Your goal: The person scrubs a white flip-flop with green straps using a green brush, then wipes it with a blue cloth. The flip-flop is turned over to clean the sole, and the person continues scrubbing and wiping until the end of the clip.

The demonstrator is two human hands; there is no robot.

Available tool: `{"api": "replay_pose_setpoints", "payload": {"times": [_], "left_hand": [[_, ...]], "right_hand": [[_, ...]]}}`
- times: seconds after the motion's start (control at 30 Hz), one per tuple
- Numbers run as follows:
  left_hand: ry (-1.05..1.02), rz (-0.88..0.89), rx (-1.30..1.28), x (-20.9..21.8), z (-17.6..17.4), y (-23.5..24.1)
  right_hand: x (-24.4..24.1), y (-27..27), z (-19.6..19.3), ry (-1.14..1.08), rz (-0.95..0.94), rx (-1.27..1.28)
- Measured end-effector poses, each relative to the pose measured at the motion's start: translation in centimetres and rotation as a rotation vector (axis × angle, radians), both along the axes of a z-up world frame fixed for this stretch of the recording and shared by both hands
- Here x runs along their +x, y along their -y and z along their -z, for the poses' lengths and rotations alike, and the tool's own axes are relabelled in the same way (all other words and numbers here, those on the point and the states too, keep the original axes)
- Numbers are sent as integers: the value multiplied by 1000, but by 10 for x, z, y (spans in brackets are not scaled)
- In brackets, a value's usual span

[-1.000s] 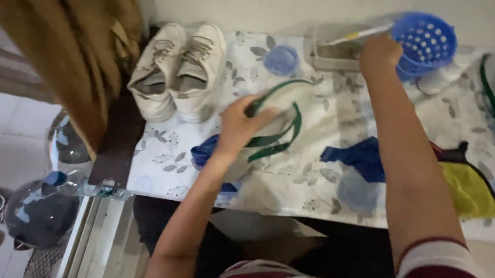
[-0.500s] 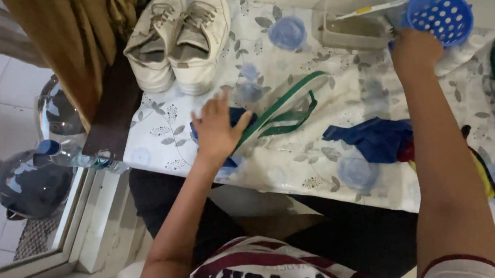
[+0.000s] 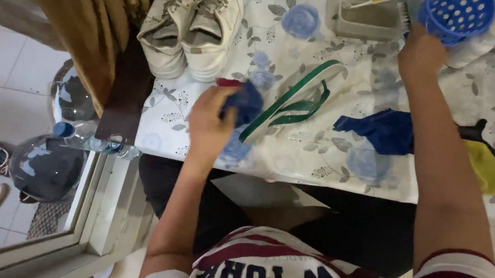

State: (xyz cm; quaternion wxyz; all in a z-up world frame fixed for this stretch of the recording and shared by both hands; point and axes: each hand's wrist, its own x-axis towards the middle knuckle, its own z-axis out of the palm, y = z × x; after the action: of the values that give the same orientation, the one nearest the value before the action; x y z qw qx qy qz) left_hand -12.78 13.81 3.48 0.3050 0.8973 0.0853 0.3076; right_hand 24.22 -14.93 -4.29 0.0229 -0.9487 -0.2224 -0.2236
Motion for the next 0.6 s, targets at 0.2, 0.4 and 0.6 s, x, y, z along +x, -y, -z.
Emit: {"api": "replay_pose_setpoints", "payload": {"times": [0.2, 0.4, 0.6], "left_hand": [[-516, 67, 110, 27, 39, 45], [-409, -71, 165, 33, 79, 29], [-330, -221, -49, 38, 141, 5]], "right_hand": [[-10, -8, 0, -87, 71, 14], [22, 9, 40, 163, 41, -18], [25, 5, 40, 109, 80, -6]]}}
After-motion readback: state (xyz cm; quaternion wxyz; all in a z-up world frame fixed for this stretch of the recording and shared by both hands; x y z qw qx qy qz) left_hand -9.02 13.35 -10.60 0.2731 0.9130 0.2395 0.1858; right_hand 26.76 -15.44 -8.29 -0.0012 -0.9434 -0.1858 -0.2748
